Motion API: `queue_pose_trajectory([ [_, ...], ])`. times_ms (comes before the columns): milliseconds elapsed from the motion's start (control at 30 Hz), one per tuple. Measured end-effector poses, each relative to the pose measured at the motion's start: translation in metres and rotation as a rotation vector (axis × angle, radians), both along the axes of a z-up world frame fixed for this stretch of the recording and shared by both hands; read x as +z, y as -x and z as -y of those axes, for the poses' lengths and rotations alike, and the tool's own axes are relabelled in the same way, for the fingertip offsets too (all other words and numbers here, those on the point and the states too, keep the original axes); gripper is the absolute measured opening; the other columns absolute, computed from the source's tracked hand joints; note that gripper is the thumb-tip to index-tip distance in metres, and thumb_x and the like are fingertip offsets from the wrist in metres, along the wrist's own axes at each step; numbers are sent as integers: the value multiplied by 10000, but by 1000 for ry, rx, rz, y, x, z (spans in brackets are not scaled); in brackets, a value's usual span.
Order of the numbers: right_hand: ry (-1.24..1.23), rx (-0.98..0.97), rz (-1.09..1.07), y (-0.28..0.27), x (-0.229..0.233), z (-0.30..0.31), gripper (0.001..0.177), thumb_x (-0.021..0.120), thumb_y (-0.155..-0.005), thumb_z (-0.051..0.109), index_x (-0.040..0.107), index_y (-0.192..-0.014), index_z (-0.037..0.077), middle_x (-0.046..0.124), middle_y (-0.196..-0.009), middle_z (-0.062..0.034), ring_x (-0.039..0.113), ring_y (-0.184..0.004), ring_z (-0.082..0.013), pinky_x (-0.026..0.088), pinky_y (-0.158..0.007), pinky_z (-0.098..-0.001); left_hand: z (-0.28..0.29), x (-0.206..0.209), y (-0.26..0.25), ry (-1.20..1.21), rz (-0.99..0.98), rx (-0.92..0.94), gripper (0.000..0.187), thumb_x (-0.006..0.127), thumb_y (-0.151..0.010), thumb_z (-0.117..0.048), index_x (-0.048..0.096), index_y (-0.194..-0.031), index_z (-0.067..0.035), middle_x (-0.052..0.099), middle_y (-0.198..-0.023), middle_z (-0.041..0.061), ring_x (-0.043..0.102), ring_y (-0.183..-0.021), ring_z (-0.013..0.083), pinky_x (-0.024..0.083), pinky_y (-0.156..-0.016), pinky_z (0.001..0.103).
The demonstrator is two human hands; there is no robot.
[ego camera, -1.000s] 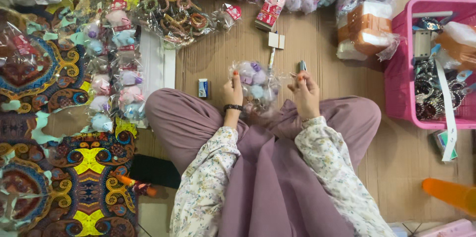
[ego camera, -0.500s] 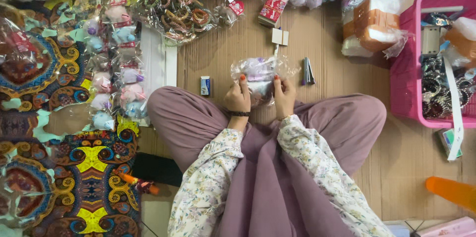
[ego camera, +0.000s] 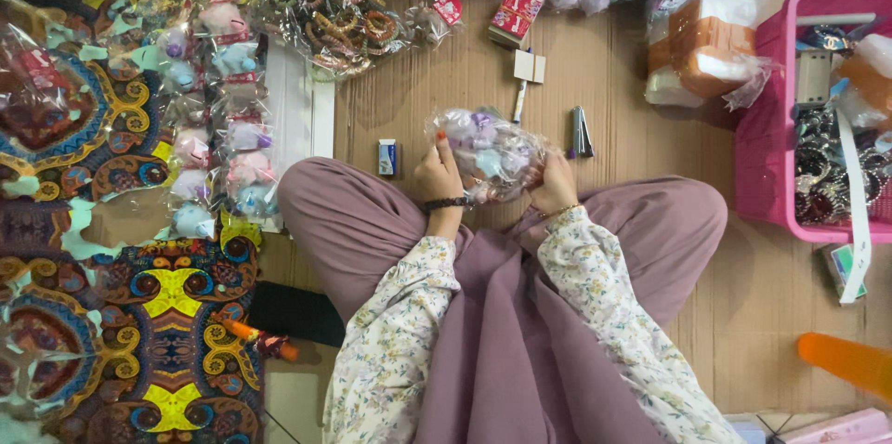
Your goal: The person packages small plush ornaments and items into plastic sleeves, using a stapler to attach card headers and then places the finished packages into a plastic bag.
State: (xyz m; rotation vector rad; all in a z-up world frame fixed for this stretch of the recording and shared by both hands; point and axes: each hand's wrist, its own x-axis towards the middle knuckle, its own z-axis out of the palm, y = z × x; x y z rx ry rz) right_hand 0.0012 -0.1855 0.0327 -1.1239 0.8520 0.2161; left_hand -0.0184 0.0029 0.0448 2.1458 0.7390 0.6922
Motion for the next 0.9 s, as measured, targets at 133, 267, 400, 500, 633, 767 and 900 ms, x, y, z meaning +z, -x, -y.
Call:
queue_pose_trajectory([
  [133, 526, 332, 110, -19, -49, 35, 163, 579, -1043, 376, 638, -987, 234, 518, -550, 10, 589, -465, -143, 476, -402, -280, -1, -8, 1, -10, -36, -37, 536, 580, -1035, -414, 630, -643, -51, 628, -560, 216, 692, -590, 410, 511, -500, 468],
  [267, 1178, 777, 542, -20, -16, 19, 140, 610, -990, 229, 683, -1027, 116, 700, -823, -195, 710, -852, -410, 536, -682, -513, -3, -9, -1, 49, -23, -65, 548, 559, -1042, -428, 652, -654, -52, 636, -581, 233, 690, -628, 439, 496, -514, 513],
  [400, 1279, 868, 675, -33, -70, 43, 160, 664, -931, 230, 707, -1049, 129, 715, -832, -161, 718, -843, -381, 545, -703, -524, -6, -12, -3, 48, -22, -72, 549, 563, -1041, -430, 652, -667, -38, 635, -587, 243, 687, -628, 446, 494, -522, 526],
  [500, 1276, 1032, 656, -34, -65, 55, 116, 639, -945, 209, 678, -1008, 119, 686, -769, -155, 705, -806, -394, 524, -692, -504, -7, -13, -2, -154, 25, -163, 370, 678, -987, -372, 686, -728, -107, 618, -514, 164, 686, -532, 348, 530, -473, 401],
  [633, 1142, 1058, 528, -26, -42, 63, 95, 612, -950, 207, 622, -979, 117, 663, -773, -160, 693, -802, -390, 520, -687, -509, 1, -40, 0, -168, 12, -263, 381, 660, -984, -429, 711, -752, -131, 620, -509, 152, 691, -535, 342, 521, -460, 444],
  [767, 295, 395, 133, -17, -35, 56, 84, 557, -1031, 203, 610, -1021, 140, 617, -773, -63, 664, -598, -194, 602, -515, -310, -2, -27, 1, -207, -36, -249, 351, 610, -1006, -465, 692, -876, -149, 638, -540, 151, 707, -555, 323, 540, -488, 440],
  [900, 502, 549, 323, -17, -37, 68, 153, 648, -1018, 153, 636, -1153, 81, 693, -1018, -182, 705, -885, -272, 611, -719, -408, 2, -31, 4, -259, 27, -249, 404, 592, -1010, -507, 703, -820, -168, 620, -500, 113, 690, -501, 282, 538, -456, 360],
])
